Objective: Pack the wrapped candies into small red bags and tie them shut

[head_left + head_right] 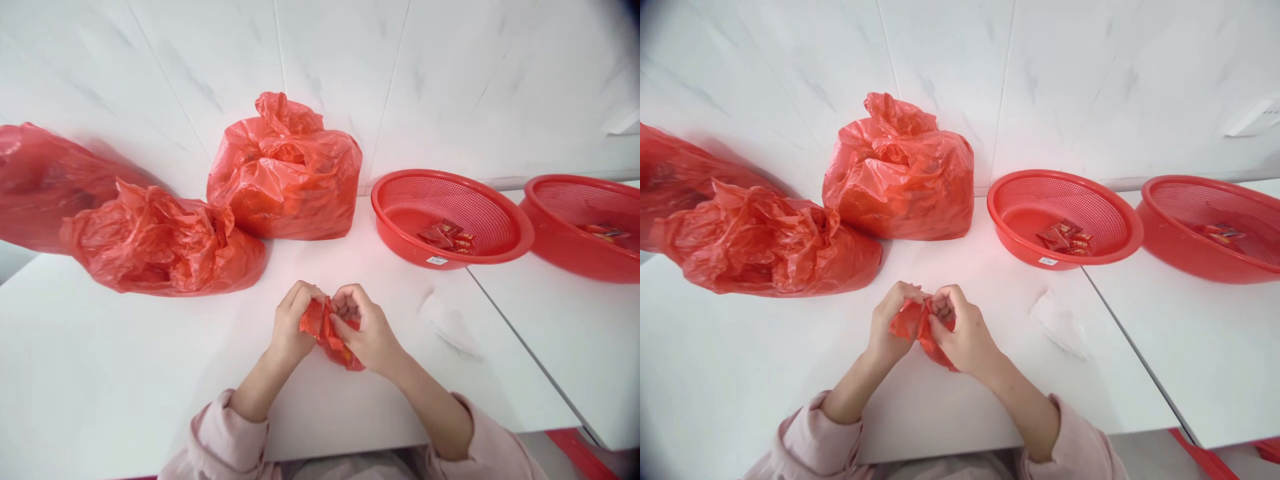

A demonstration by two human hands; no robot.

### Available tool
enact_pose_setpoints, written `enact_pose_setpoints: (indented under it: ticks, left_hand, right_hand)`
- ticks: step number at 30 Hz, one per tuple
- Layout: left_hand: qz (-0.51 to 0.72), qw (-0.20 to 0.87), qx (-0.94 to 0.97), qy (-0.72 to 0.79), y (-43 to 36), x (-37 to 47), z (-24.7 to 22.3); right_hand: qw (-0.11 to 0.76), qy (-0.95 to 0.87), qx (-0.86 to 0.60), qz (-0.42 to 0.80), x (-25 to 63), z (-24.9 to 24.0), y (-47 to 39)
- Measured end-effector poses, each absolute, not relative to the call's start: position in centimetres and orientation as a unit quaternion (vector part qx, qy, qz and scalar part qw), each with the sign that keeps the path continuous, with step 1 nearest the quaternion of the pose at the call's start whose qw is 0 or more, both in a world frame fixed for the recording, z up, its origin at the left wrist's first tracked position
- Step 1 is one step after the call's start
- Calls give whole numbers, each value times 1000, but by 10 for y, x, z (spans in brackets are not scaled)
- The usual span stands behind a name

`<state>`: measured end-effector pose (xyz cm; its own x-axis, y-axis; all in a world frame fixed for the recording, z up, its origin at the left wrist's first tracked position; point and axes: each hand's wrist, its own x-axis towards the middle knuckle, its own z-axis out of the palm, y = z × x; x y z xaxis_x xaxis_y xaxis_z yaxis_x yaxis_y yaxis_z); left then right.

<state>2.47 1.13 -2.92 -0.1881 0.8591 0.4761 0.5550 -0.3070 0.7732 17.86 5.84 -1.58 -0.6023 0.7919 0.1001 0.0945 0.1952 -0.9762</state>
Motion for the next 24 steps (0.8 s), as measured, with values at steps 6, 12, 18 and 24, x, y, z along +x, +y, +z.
enact_pose_setpoints:
  ticks: [6, 12, 18, 24]
  left_hand:
    - [524, 88, 649, 545, 8, 25, -37]
    - [488, 127, 678, 535, 7, 20, -30]
    - [473, 169, 675, 540, 5, 12, -26]
    - [473, 241, 645, 550, 4, 10, -27]
  right_hand:
    - [264, -572, -279, 724, 181, -18, 75]
    - [203, -602, -311, 707, 186, -8, 85]
    - [179, -623, -319, 692, 187, 0, 84]
    - [179, -628, -318, 688, 184, -2, 83]
